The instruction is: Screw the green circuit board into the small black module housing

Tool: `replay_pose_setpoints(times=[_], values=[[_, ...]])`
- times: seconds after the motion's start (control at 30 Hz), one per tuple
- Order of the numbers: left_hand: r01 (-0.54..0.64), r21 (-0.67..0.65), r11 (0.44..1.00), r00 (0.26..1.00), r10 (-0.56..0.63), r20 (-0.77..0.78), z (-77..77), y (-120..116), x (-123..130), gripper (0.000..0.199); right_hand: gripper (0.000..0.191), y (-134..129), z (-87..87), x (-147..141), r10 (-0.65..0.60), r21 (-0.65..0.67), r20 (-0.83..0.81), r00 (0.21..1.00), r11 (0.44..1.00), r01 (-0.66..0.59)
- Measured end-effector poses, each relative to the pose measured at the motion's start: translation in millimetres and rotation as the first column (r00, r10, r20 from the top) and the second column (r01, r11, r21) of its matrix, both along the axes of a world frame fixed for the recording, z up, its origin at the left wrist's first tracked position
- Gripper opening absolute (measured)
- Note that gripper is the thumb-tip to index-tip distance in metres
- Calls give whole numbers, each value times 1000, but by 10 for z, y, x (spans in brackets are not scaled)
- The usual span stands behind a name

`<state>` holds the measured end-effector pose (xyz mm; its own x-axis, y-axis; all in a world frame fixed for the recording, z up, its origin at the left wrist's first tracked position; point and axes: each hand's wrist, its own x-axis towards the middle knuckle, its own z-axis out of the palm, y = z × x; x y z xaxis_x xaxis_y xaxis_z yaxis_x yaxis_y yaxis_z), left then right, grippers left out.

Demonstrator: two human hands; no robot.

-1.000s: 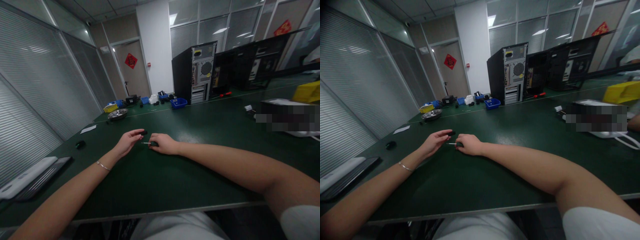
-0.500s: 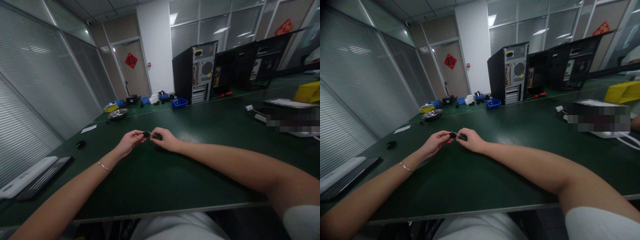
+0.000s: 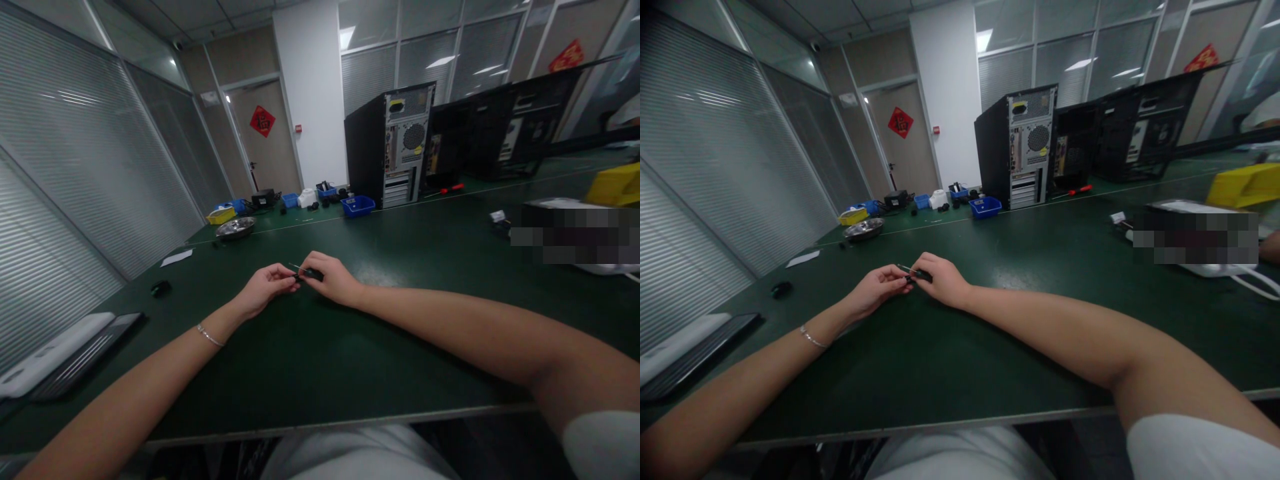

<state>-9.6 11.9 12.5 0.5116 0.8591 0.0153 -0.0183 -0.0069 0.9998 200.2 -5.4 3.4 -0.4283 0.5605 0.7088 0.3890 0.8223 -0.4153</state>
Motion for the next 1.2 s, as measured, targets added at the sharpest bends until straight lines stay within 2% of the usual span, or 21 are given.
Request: replay_pose_setpoints(times=[0.23,0.6,0.8,0.93,1.2], values=[[-50,33,998,998,48,50,-25,39,-21,21,18,10,-20,9,-18,53,48,999,998,15],[-33,52,998,999,32,19,-3,28,-18,22,13,3,-16,3,-58,77,60,997,996,53],[-9,25,1000,1000,8,16,21,-13,-2,21,17,-21,-8,29,-122,201,227,966,977,76],[-13,36,999,1000,13,13,22,-9,-8,23,22,-25,3,51,-142,287,324,935,957,47],[-73,39,997,995,70,78,29,13,-20,25,32,-24,-7,69,-148,292,292,945,955,60]])
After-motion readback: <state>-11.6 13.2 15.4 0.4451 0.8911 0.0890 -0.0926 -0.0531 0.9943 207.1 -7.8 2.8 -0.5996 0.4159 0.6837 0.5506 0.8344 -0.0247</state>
